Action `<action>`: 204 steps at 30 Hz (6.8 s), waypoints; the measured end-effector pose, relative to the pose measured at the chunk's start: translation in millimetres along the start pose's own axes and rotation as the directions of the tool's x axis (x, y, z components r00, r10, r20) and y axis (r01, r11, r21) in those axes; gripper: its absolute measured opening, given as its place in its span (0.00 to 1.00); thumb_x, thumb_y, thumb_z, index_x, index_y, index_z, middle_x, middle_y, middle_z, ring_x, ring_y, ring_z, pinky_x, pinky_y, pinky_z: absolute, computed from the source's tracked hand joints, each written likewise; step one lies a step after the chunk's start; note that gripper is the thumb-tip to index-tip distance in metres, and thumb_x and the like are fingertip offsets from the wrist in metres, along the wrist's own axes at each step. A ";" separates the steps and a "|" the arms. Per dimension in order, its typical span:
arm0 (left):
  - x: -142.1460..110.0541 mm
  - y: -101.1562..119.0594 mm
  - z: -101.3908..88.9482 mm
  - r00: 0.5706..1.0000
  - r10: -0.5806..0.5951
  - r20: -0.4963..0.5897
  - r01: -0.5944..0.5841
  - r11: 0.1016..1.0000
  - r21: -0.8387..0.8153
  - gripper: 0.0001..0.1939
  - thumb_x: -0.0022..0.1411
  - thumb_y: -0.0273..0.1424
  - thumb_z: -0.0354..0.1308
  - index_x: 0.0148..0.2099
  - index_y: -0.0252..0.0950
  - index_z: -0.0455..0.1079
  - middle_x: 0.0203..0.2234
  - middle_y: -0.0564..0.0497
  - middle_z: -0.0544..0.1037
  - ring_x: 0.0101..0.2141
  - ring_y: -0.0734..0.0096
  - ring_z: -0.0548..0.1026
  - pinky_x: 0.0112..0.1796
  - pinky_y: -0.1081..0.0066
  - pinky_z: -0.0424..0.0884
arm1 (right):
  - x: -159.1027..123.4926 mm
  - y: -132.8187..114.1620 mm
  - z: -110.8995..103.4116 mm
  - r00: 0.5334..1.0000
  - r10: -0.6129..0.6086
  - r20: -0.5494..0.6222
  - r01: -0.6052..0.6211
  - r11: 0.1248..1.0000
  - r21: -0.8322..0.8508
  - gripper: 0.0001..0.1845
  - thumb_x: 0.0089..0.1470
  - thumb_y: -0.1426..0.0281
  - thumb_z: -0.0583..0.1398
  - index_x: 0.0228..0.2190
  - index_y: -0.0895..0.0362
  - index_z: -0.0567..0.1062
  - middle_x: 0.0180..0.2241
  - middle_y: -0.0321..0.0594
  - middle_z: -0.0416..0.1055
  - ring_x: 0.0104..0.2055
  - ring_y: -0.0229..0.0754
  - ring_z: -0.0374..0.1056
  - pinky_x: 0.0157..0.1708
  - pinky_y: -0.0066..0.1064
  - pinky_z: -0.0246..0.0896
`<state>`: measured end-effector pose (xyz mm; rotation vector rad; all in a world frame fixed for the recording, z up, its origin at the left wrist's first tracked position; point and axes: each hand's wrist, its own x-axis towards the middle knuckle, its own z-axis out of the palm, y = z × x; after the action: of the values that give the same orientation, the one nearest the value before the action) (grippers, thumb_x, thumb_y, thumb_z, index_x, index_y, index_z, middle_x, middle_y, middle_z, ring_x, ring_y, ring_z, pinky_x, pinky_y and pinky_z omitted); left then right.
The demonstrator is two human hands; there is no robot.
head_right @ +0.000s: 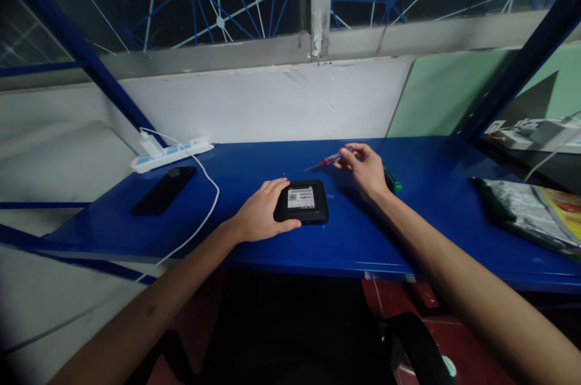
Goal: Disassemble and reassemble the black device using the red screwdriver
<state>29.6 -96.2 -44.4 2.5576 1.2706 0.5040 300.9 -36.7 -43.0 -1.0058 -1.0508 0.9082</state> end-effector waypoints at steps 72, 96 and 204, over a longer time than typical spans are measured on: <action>-6.2 7.9 -1.7 0.999 0.007 0.042 -0.010 0.997 0.075 0.51 0.57 0.63 0.54 0.69 0.33 0.53 0.66 0.38 0.60 0.64 0.44 0.59 0.62 0.48 0.58 | -24.5 -11.6 19.5 0.884 0.247 0.396 -0.269 0.963 -0.002 0.16 0.47 0.63 0.71 0.38 0.52 0.76 0.31 0.33 0.77 0.30 0.38 0.77 0.41 0.36 0.77; -6.7 6.6 -1.0 0.999 0.003 0.053 -0.006 0.998 0.058 0.52 0.57 0.64 0.53 0.71 0.34 0.51 0.67 0.38 0.58 0.65 0.43 0.58 0.63 0.46 0.58 | -11.8 -1.2 13.7 0.974 0.134 0.180 -0.122 0.989 -0.078 0.21 0.48 0.58 0.69 0.40 0.53 0.70 0.25 0.32 0.71 0.27 0.40 0.74 0.31 0.37 0.76; -7.7 6.5 -1.3 0.999 -0.010 0.053 0.006 0.998 0.068 0.50 0.56 0.62 0.57 0.70 0.36 0.53 0.66 0.40 0.59 0.64 0.45 0.58 0.64 0.47 0.56 | -15.9 -13.0 6.9 0.932 -0.318 0.174 0.359 0.874 -0.326 0.25 0.60 0.57 0.60 0.56 0.52 0.67 0.42 0.45 0.75 0.31 0.43 0.76 0.34 0.40 0.76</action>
<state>29.4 -106.1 -42.4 2.6015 1.3006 0.3941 291.7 -53.8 -33.4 -1.0253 -1.4738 0.4985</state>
